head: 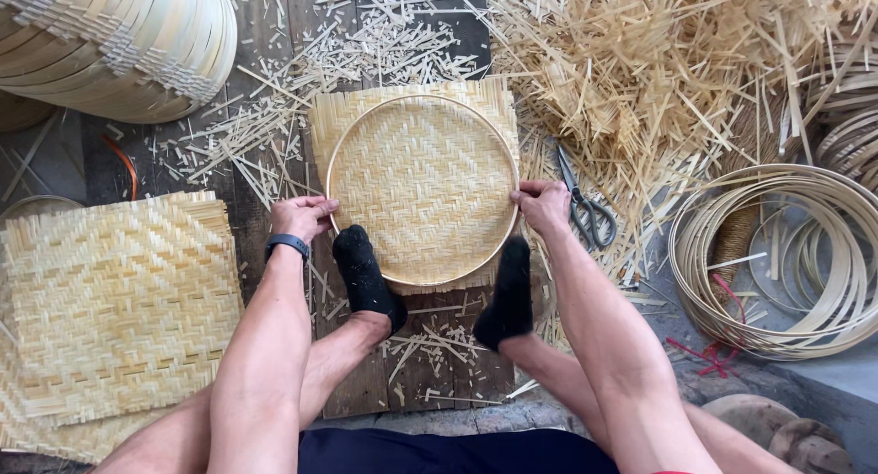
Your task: The person constructs a bamboo basket by placing a circular frame over a woven bamboo sheet, trimming the excess bamboo with scissors, and then securing the edges using a wooden mold.
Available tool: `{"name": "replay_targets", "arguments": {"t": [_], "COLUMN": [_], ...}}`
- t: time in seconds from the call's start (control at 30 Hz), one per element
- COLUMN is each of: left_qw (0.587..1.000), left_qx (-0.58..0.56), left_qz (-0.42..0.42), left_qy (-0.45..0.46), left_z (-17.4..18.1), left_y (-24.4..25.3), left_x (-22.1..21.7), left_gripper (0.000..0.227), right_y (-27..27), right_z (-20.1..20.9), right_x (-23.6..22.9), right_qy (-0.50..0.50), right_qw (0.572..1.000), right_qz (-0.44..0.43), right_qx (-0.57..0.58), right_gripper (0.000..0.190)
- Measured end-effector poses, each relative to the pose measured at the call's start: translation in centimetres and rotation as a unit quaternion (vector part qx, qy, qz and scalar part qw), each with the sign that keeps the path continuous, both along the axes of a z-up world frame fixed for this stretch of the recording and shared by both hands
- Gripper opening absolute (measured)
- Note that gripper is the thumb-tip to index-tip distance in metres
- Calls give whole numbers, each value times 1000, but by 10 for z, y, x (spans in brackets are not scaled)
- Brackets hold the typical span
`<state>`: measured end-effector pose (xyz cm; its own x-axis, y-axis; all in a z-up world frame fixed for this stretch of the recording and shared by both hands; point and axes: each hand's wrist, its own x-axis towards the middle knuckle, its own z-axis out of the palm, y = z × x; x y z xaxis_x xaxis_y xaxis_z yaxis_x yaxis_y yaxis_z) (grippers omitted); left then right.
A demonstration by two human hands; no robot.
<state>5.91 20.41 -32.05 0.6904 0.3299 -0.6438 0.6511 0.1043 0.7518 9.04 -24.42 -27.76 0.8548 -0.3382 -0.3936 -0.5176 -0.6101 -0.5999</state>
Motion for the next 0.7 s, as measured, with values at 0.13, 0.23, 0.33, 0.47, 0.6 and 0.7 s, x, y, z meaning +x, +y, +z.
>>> {"name": "replay_targets", "arguments": {"t": [0.13,0.23,0.33,0.47,0.6,0.7], "left_qw": [1000,999,962,858,629,762], "left_qx": [4,35,211,417,541,403], "left_qz": [-15,-38,-160,-250,-359,-356], "left_qy": [-13,-7,58,-164,-428,-362], "left_z": [6,21,45,55,36,15], "left_y": [0,-4,-10,-42,-98,-123], "left_x": [0,4,19,68,147,181], "left_gripper": [21,21,25,49,55,43], "right_y": [-9,-12,7,72,131,131], "right_z": [-10,-4,13,29,24,6], "right_x": [2,4,-5,-39,-83,-92], "right_qy": [-12,-26,-74,-159,-215,-252], "right_qw": [999,998,990,862,725,704], "right_qz": [19,44,105,437,610,604], "right_qx": [33,39,-61,-202,-235,-273], "right_gripper": [30,28,31,99,111,109]}}
